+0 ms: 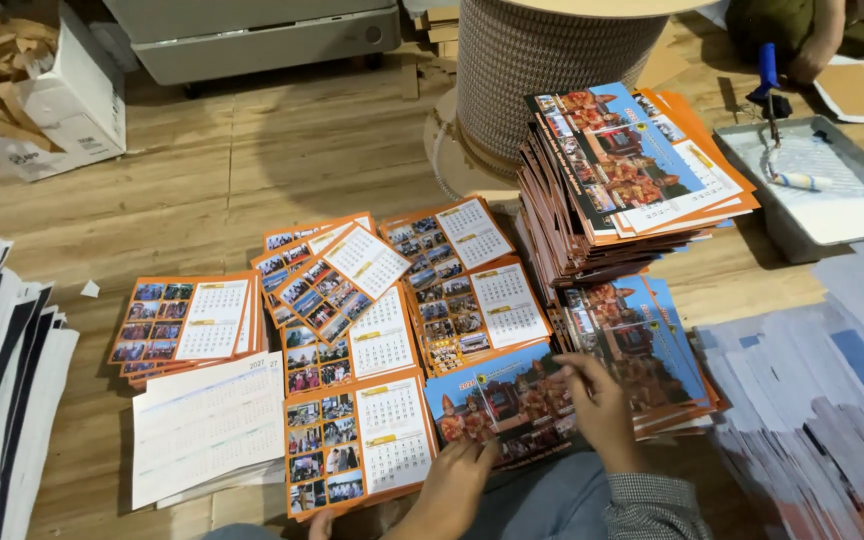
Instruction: The person sits on the floor and sorts through a large pile of printed calendars, picking them up, flipping through the pages, and stacking them into separate piles. The person handles the calendars by hand, organizing them on the wooden floor.
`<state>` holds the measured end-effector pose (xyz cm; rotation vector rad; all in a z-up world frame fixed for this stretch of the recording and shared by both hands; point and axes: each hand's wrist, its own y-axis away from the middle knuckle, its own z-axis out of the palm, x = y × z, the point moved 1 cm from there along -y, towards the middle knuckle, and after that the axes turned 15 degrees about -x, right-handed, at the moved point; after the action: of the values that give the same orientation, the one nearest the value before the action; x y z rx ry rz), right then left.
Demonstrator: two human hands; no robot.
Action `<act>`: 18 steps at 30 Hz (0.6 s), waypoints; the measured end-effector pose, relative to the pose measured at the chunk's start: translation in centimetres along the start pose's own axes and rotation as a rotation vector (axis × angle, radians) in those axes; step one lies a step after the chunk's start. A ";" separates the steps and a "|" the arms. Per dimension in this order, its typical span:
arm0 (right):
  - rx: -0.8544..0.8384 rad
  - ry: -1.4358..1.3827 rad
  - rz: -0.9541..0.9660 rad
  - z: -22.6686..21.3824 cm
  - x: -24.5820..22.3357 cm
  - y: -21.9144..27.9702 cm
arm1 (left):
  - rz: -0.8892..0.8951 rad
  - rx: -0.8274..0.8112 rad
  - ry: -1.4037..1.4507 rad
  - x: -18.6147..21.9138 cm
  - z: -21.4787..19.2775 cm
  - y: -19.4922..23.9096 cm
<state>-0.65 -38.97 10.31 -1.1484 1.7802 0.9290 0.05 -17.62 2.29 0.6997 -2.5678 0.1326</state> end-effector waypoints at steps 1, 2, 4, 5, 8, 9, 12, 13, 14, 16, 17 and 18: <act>-0.092 -0.008 0.081 0.2 -0.9 0.2 | -0.005 -0.023 0.038 0.1 -0.3 0.1; -0.185 -0.017 0.162 0.3 -1.9 0.4 | -0.010 -0.046 0.077 0.3 -0.5 0.1; -0.236 0.027 0.117 1.4 -1.2 -0.2 | -0.068 -0.003 0.122 0.1 -0.3 0.2; -0.286 0.075 0.077 2.0 -0.7 -0.4 | -0.124 0.039 0.173 0.0 0.0 0.4; -0.592 0.223 0.040 3.4 -2.3 0.1 | -0.240 0.205 0.365 -0.1 -0.5 -0.3; -0.595 0.219 0.035 3.4 -2.6 0.1 | -0.244 0.206 0.359 0.0 -1.9 -0.6; -0.865 0.195 -0.254 4.0 -3.5 -0.2 | -0.192 0.433 0.460 0.5 -6.5 -1.5; -0.670 0.395 -0.305 4.0 -3.5 -0.7 | -0.256 0.487 0.589 0.7 -8.2 -1.8; -0.468 0.588 -0.352 3.9 -3.6 -1.3 | -0.321 0.540 0.718 0.9 -9.8 -2.2; -0.237 0.498 -0.520 3.3 -6.1 -1.8 | -0.336 0.730 0.760 0.4 -11.7 -3.3; -0.001 0.401 -0.695 2.9 -7.7 -2.3 | -0.345 0.933 0.788 -0.1 -13.0 -3.9; 0.003 0.395 -0.699 2.9 -7.7 -2.9 | -0.342 0.933 0.780 -1.4 -12.6 -4.5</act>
<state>4.75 -34.63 15.66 -1.8755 1.4738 0.2918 8.64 -18.25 12.59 1.1010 -1.5175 1.2544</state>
